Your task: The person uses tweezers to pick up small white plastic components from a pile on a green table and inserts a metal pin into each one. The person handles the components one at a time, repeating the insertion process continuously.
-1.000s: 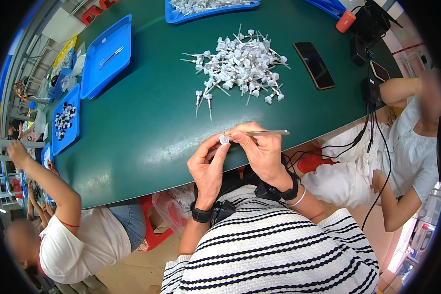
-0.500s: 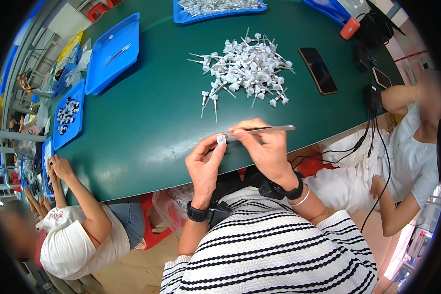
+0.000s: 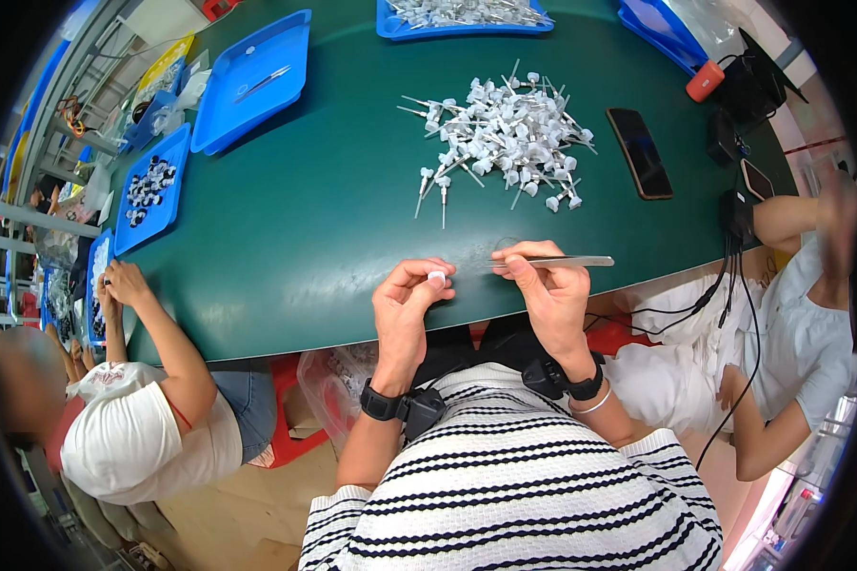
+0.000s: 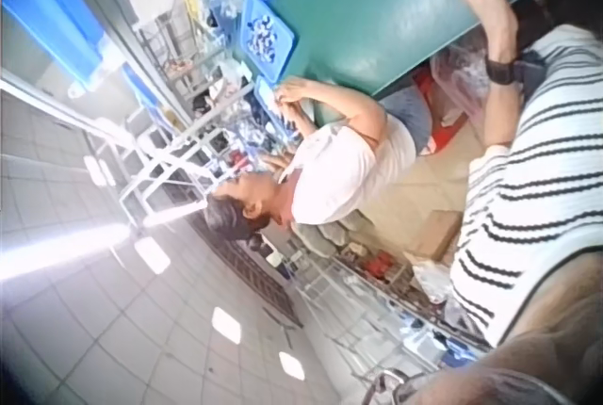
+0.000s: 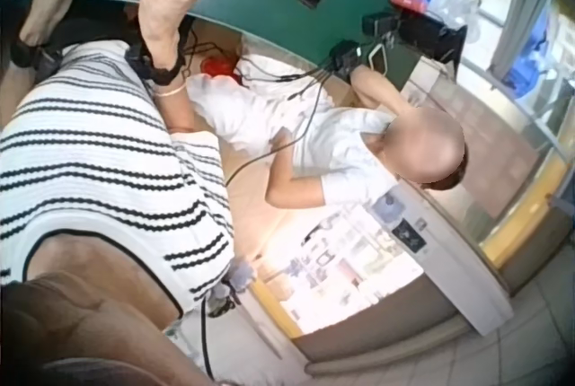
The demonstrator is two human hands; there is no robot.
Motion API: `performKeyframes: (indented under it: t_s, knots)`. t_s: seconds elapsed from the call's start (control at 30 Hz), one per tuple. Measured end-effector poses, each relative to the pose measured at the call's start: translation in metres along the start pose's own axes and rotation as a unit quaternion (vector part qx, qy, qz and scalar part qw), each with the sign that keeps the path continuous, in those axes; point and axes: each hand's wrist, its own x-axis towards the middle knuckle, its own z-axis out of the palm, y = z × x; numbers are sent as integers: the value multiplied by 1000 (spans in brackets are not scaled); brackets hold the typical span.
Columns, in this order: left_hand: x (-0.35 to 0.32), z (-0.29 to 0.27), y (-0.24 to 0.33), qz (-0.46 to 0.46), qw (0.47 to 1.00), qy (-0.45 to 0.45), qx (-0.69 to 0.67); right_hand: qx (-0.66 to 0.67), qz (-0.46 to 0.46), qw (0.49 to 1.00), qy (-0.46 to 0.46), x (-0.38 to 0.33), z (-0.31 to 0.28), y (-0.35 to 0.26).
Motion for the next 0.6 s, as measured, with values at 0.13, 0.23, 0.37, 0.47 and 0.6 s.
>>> performKeyframes:
  t_s: [0.13, 0.23, 0.37, 0.47, 0.6]
  knots:
    - [-5, -5, 4, 18, 999, 26, 7, 15, 6, 1000, -13, -1, -1, 2]
    - [-22, -22, 20, 39, 998, 48, 19, 30, 10, 999, -23, -2, 1, 2]
    - [-79, -57, 79, 21, 982, 84, 170, 19, 30, 999, -21, -5, -9, 8]
    - [-123, -102, 109, -87, 949, 123, 277, 18, 43, 999, -17, -6, -10, 14]
    - [-139, -121, 104, -92, 870, 171, 453, 28, 50, 997, -48, -5, -5, 21]
